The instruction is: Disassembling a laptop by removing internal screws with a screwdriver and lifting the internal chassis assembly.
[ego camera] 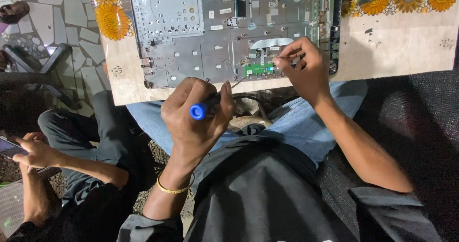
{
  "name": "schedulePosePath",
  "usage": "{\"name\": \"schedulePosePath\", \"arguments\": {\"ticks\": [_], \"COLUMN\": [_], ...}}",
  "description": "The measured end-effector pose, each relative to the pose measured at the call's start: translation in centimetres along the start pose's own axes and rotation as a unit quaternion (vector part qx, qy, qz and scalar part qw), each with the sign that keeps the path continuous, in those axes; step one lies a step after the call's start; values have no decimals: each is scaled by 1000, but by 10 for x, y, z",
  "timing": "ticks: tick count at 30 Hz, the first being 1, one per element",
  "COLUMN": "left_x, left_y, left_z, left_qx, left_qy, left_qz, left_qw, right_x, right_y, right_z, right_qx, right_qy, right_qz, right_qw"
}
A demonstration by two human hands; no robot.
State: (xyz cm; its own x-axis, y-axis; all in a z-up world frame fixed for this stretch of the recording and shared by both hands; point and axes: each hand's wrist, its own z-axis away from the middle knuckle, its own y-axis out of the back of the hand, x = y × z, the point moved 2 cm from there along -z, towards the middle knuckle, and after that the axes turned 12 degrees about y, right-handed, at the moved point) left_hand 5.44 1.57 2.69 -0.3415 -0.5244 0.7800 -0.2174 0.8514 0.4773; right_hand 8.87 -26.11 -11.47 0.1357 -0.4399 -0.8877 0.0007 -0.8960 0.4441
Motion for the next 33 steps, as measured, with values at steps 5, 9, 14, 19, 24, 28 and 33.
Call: {"name": "schedulePosePath", "arguments": {"ticks": [5, 9, 14, 19, 24, 28, 33], "left_x": [-3, -2, 6, 12, 3, 2, -1], "left_y": [-2, -6, -20, -25, -38, -41, -45], "left_z": [2, 0, -7, -16, -8, -8, -6], "left_qx": [-10, -13, -51, -187, -180, -125, -159], "left_qy": [6, 6, 29, 58, 120, 114, 105], "left_qz": [2, -4, 63, 133, 194, 220, 216], "left_qw": [1000, 1000, 996, 972, 957, 961, 957], "right_x": [6, 5, -37, -144, -166, -154, -156], "right_y": [1, 2, 5, 15, 10, 14, 19], "right_z": [-1, -1, -11, -23, -33, -32, -34], "right_qx": [-14, -15, -40, -144, -49, -57, -72], "right_qy": [-12, -10, 125, 321, 361, 351, 319], "right_qz": [-24, -17, -90, -149, -72, -71, -54], "right_qw": [1000, 1000, 987, 924, 928, 932, 943]}}
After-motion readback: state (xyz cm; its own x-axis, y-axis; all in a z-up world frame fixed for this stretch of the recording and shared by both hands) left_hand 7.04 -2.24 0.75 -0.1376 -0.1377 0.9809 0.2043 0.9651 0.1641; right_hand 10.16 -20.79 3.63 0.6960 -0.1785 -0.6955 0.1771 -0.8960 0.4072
